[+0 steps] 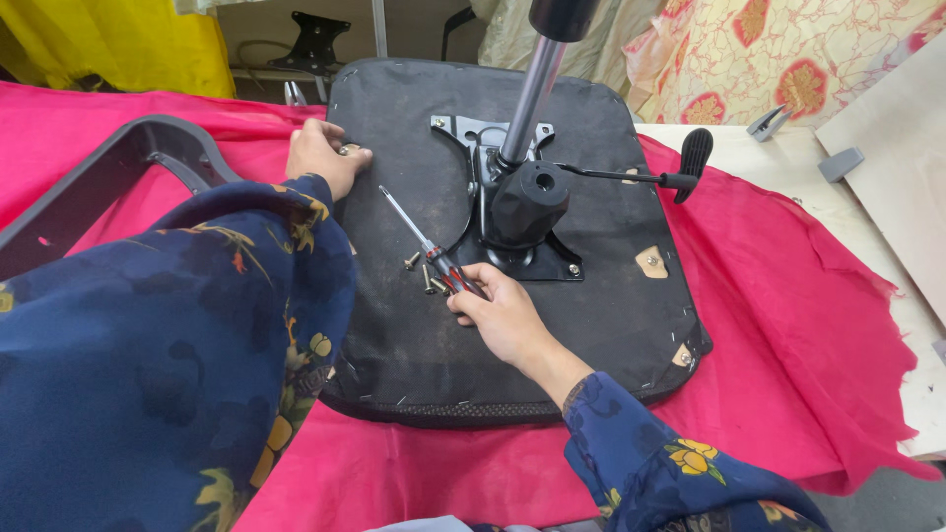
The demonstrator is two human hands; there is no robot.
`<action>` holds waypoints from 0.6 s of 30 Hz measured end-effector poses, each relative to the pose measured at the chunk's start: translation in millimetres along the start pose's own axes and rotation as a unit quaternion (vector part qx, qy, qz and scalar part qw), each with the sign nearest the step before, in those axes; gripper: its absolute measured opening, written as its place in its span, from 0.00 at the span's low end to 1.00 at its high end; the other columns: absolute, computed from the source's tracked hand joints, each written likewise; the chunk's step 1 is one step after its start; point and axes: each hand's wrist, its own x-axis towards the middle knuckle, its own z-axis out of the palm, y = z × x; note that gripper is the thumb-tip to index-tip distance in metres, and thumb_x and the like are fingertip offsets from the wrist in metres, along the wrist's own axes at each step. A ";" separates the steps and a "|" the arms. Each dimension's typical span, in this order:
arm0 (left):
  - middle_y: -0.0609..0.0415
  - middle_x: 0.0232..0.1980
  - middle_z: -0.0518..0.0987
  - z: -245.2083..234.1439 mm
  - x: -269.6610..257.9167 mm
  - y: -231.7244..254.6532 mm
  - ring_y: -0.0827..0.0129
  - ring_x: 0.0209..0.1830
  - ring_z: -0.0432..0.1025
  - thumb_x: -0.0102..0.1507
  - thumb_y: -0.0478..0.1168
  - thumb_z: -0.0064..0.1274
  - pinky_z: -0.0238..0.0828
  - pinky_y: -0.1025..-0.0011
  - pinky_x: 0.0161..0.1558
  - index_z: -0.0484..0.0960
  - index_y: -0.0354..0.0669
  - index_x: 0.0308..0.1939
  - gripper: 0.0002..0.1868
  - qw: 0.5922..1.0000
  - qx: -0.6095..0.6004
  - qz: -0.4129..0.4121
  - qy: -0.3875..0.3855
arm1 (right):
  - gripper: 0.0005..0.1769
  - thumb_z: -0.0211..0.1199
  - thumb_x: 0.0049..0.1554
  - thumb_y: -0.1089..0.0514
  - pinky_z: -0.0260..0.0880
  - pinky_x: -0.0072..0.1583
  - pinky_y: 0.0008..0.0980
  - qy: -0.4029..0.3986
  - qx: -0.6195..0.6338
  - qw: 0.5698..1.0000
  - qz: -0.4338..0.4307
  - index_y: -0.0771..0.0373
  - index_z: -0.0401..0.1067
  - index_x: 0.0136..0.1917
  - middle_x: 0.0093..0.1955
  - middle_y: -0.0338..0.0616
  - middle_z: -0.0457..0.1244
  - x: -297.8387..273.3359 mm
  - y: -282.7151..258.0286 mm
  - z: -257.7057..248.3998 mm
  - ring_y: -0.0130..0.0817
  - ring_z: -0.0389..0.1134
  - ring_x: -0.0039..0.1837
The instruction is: The person uses a screwdriver to fasten screws into the underside of an office chair seat, securing the metal mounting plate to the seat base. The person works methodically, tightening each screw in sequence while stabilizing the seat with the other hand.
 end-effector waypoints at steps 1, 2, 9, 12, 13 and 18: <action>0.45 0.48 0.79 -0.7 -4.3 0.7 0.58 0.45 0.78 0.53 0.44 0.73 0.73 0.62 0.49 0.82 0.36 0.48 0.24 0.999 0.018 -0.013 0.030 | 0.15 0.64 0.55 0.61 0.71 0.49 0.23 -0.003 0.005 1.000 -0.002 0.65 0.72 0.56 0.44 0.35 0.67 -0.2 0.6 0.1 0.19 0.67 0.45; 0.46 0.46 0.81 -2.4 -7.0 0.8 0.59 0.44 0.79 0.54 0.44 0.73 0.74 0.63 0.50 0.84 0.36 0.46 0.22 0.999 0.016 -0.016 0.033 | 0.15 0.64 0.55 0.61 0.71 0.49 0.23 -0.004 0.005 1.000 -0.006 0.65 0.73 0.56 0.44 0.35 0.67 -0.7 1.4 0.1 0.19 0.67 0.45; 0.51 0.41 0.86 -15.1 22.2 -16.0 0.69 0.38 0.81 0.58 0.40 0.69 0.78 0.72 0.45 0.87 0.40 0.44 0.13 0.992 -0.046 -0.055 -0.099 | 0.15 0.64 0.55 0.60 0.71 0.50 0.22 0.002 -0.004 1.000 -0.002 0.64 0.73 0.56 0.44 0.33 0.67 -5.2 -3.7 0.5 0.18 0.67 0.46; 0.54 0.48 0.87 -19.5 49.7 -28.7 0.70 0.38 0.78 0.60 0.33 0.60 0.77 0.71 0.44 0.89 0.43 0.49 0.14 0.966 -0.044 0.009 -0.255 | 0.16 0.63 0.55 0.60 0.71 0.50 0.23 0.005 -0.015 1.000 0.005 0.63 0.73 0.57 0.44 0.33 0.67 -6.2 -6.0 0.7 0.18 0.68 0.47; 0.55 0.50 0.87 -21.3 54.6 -33.1 0.71 0.38 0.77 0.61 0.30 0.57 0.76 0.70 0.44 0.90 0.44 0.51 0.16 0.949 -0.039 0.046 -0.311 | 0.16 0.63 0.55 0.60 0.71 0.50 0.23 0.006 -0.020 1.000 0.007 0.63 0.73 0.57 0.44 0.33 0.67 -5.9 -6.9 0.7 0.18 0.68 0.47; 0.57 0.57 0.83 -23.2 53.9 -40.1 0.73 0.53 0.76 0.58 0.29 0.57 0.75 0.72 0.50 0.79 0.48 0.63 0.28 0.942 -0.120 -0.041 -0.310 | 0.15 0.62 0.56 0.59 0.72 0.51 0.24 0.010 -0.023 1.000 -0.007 0.64 0.73 0.56 0.44 0.34 0.68 -6.5 -6.4 1.4 0.19 0.68 0.46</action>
